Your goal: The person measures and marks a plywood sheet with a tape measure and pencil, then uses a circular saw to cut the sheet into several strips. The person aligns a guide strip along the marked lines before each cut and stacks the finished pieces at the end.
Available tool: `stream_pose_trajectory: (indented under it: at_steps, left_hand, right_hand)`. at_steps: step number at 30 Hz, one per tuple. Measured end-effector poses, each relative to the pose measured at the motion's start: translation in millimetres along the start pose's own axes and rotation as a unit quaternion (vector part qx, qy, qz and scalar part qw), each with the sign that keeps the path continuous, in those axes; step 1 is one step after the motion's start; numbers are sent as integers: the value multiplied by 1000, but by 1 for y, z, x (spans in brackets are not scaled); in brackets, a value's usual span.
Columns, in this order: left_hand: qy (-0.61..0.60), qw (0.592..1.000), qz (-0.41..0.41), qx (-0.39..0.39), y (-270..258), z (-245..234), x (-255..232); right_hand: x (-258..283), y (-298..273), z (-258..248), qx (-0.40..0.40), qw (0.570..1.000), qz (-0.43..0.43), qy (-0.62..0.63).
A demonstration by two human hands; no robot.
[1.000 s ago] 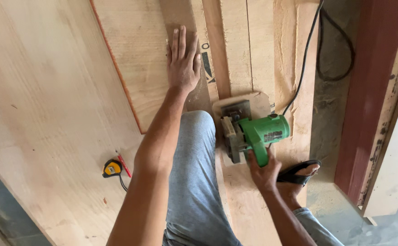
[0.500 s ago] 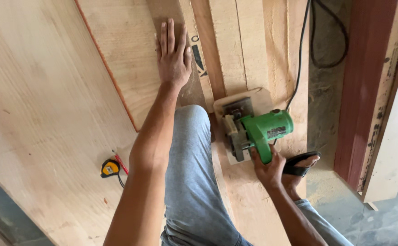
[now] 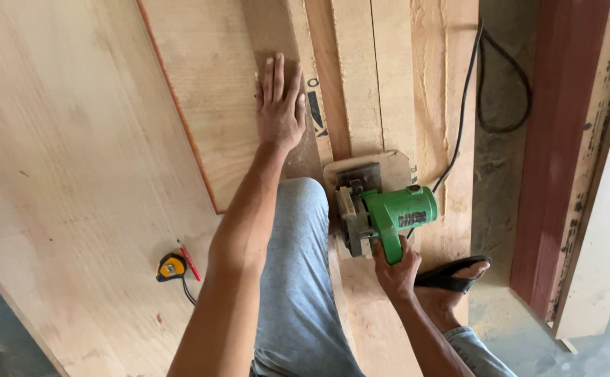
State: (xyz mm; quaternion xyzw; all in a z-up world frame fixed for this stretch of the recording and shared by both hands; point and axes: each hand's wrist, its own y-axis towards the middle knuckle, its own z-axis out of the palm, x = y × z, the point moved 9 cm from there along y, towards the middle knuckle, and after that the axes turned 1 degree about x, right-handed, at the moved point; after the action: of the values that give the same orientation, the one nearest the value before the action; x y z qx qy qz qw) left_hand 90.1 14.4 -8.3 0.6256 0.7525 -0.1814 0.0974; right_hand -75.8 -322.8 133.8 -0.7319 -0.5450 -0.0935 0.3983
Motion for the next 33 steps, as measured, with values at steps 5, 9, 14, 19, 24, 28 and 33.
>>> stream_pose_trajectory:
  at_steps: [5,9,14,19,24,28,33]
  left_hand:
    - [-12,1000,1,-8,0,-8,-3]
    - [-16,1000,3,-17,0,-9,-4]
    - [-11,1000,-3,3,1,-5,-2]
    - [-12,1000,-3,-6,1,-7,-2]
    - [7,1000,-2,6,0,0,-1]
    - [17,1000,-3,11,2,3,1]
    - [-5,1000,-3,0,2,-2,0]
  right_hand:
    - [12,7,0,-18,1000,-11,2]
    - [17,11,1,-10,1000,11,14]
    - [23,20,5,-6,1000,24,2]
    - [34,31,7,-19,1000,0,15]
    - [45,43,9,-28,999,-38,7]
    - [55,57,13,-37,998,-50,3]
    - [69,75,16,-46,998,-28,13]
